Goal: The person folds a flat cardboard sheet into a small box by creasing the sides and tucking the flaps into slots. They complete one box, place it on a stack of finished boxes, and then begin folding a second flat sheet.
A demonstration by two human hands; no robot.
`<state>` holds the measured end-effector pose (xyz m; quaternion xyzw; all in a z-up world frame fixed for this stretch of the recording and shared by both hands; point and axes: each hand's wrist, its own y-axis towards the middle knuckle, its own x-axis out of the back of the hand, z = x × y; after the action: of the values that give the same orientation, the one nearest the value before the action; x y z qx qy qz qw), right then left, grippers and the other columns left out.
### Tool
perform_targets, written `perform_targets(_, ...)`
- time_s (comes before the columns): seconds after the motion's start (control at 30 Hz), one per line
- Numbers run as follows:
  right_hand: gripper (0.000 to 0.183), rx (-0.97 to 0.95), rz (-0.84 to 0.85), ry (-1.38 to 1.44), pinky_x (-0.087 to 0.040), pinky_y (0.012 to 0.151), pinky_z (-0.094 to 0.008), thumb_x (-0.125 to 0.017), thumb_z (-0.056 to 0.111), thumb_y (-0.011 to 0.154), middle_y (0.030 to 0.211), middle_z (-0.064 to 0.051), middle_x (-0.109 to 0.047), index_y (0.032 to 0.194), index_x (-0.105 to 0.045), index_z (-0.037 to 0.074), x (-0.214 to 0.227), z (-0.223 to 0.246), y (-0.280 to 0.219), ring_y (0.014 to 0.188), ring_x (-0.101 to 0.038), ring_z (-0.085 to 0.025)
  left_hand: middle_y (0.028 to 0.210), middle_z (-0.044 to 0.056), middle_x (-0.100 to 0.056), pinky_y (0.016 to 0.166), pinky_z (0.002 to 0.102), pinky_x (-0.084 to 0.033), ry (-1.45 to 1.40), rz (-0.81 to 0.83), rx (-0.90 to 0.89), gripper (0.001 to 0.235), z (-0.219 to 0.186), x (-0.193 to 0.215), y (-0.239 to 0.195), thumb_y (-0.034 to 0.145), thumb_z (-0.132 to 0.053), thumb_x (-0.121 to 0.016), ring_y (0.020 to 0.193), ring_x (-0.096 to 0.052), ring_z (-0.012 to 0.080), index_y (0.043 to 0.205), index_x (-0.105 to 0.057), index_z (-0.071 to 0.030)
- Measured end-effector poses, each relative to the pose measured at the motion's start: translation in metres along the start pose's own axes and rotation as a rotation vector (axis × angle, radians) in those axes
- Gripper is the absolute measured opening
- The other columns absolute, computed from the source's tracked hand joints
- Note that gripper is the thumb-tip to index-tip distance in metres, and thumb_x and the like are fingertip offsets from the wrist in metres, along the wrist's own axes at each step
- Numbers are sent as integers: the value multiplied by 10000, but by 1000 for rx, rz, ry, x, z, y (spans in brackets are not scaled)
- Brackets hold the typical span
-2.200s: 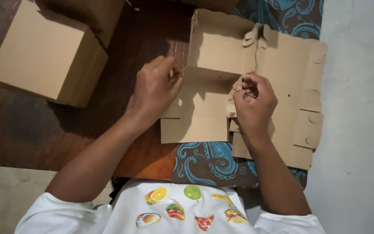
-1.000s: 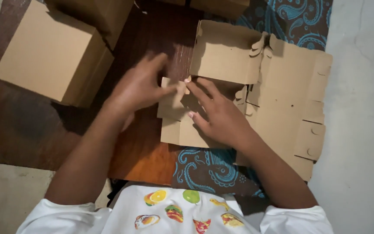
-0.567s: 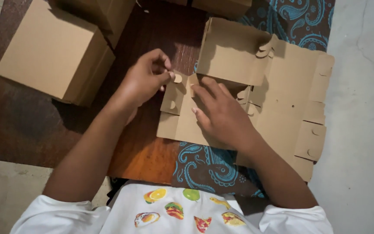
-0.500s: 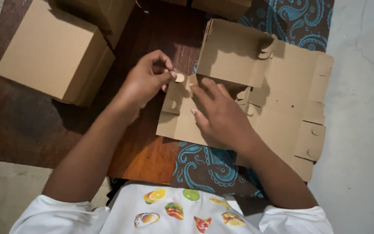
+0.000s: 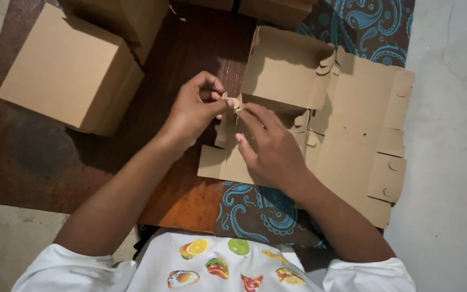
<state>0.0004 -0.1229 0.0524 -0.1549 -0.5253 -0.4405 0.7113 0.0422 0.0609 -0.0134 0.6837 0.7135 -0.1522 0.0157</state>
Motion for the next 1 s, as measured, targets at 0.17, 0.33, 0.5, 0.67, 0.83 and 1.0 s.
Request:
perform_targets(0.17,392,13,-7,-75,-613,896,-384,-717,146,953,1278,-213,-612,1308,-662,-10,-3,1,-1,1156,-664,-363,803,59,-578,519,207,-561,-13,16,20,280,9,2,5,786,-26,-772,644,-599,104,1005,-598,-41)
perform_targets(0.33,388,32,-30,-109,-618,900,-401,-723,153,951,1250,-210,-631,1301,-673,-7,-3,-1,-2,1146,-669,-360,832,49,-588,491,195,-515,-91,14,50,284,11,-1,5,799,-37,-761,603,-602,93,1021,-587,-60)
perform_targets(0.5,428,-50,-26,-4,-614,886,-421,-703,140,957,1229,-234,-642,1354,-619,5,-5,2,-7,1138,-678,-392,864,50,-557,520,172,-514,-78,-31,39,284,5,-7,-5,793,-10,-749,636,-592,80,1025,-589,-41)
perform_targets(0.67,397,-375,-56,482,-639,788,-417,-652,115,976,1231,-233,-671,1359,-613,18,2,0,2,1067,-719,-388,931,60,-575,592,184,-552,-100,-4,54,308,7,-5,1,788,-27,-803,753,-624,98,1027,-608,-17)
perform_targets(0.83,399,-714,-4,923,-650,608,-285,-645,169,965,1228,-137,-701,1361,-633,116,-2,-10,9,843,-725,-185,951,97,-580,621,229,-593,-64,-19,32,270,9,-5,0,776,21,-777,814,-630,149,998,-624,8)
perform_targets(1.0,440,-766,-19,1070,-636,555,-242,-655,168,945,1240,-148,-703,1368,-606,59,-11,-19,11,763,-727,-148,903,67,-608,638,259,-635,-9,-14,62,236,-11,-10,-5,755,5,-752,789,-615,119,975,-672,-24)
